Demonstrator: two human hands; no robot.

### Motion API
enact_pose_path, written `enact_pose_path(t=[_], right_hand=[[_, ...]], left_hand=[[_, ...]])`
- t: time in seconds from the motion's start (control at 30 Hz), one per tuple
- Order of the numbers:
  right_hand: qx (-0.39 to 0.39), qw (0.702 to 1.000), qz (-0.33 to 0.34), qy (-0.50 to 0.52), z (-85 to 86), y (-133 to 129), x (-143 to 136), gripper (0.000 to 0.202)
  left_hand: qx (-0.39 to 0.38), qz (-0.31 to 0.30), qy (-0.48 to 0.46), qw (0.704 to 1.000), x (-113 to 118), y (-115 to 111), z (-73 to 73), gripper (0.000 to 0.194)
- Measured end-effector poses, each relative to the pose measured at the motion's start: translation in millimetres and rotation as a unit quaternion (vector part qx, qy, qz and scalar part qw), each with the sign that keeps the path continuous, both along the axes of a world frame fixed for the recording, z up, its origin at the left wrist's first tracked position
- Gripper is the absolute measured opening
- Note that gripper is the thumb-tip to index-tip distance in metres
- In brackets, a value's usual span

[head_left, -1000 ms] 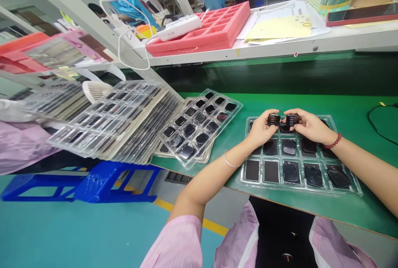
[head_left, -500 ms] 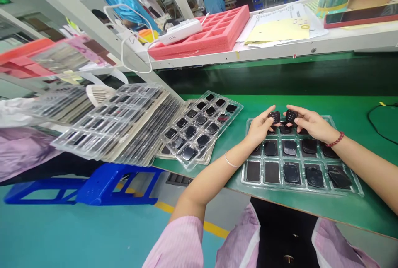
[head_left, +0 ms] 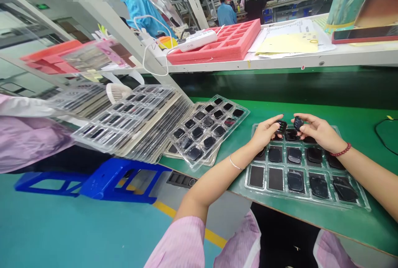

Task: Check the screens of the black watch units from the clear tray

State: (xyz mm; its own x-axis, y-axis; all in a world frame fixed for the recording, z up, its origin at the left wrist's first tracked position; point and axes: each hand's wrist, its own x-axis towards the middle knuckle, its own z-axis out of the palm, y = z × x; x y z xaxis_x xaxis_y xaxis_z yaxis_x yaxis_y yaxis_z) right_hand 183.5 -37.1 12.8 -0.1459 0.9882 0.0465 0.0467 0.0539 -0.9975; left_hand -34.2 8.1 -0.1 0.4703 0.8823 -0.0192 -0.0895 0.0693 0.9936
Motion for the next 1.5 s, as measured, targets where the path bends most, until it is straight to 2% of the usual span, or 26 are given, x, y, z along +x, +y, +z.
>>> enact_pose_path(t=[0.2, 0.3, 0.43, 0.57, 0.73, 0.93, 1.17, 1.37, 1.5], right_hand=[[-0.054, 0.998, 0.032, 0.015, -4.1, 2, 2, 0.059], [-0.063, 0.997, 0.03, 0.045, -7.4, 4, 4, 0.061], [-0.076, 0.993, 0.035, 0.078, -9.1, 5, 5, 0.058], [-0.088, 0.991, 0.032, 0.1, -6.7, 5, 4, 0.059], [-0.102, 0.988, 0.028, 0.109, -2.6, 4, 3, 0.059], [-0.093, 0.99, 0.048, 0.091, -3.9, 3, 3, 0.06], [-0.087, 0.992, 0.055, 0.072, -5.2, 4, 6, 0.057], [-0.058, 0.994, 0.093, 0.029, -7.0, 5, 7, 0.054], [-0.044, 0.994, 0.097, 0.013, -6.7, 6, 7, 0.055]], left_hand=[[-0.117, -0.015, -0.116, 0.986, -3, 5, 5.6, 0.058], [-0.166, -0.034, -0.174, 0.97, -5, 7, 10.2, 0.05], [-0.191, -0.051, -0.197, 0.96, -7, 8, 12.8, 0.041], [-0.2, -0.061, -0.209, 0.955, -7, 9, 13.2, 0.041], [-0.195, -0.07, -0.21, 0.956, -6, 10, 12.5, 0.058], [-0.177, -0.083, -0.193, 0.962, -7, 6, 12.0, 0.065], [-0.14, -0.106, -0.163, 0.971, -6, 1, 12.7, 0.084], [-0.127, -0.116, -0.141, 0.975, -7, 1, 11.2, 0.086], [-0.129, -0.116, -0.142, 0.975, -6, 0, 11.9, 0.081]])
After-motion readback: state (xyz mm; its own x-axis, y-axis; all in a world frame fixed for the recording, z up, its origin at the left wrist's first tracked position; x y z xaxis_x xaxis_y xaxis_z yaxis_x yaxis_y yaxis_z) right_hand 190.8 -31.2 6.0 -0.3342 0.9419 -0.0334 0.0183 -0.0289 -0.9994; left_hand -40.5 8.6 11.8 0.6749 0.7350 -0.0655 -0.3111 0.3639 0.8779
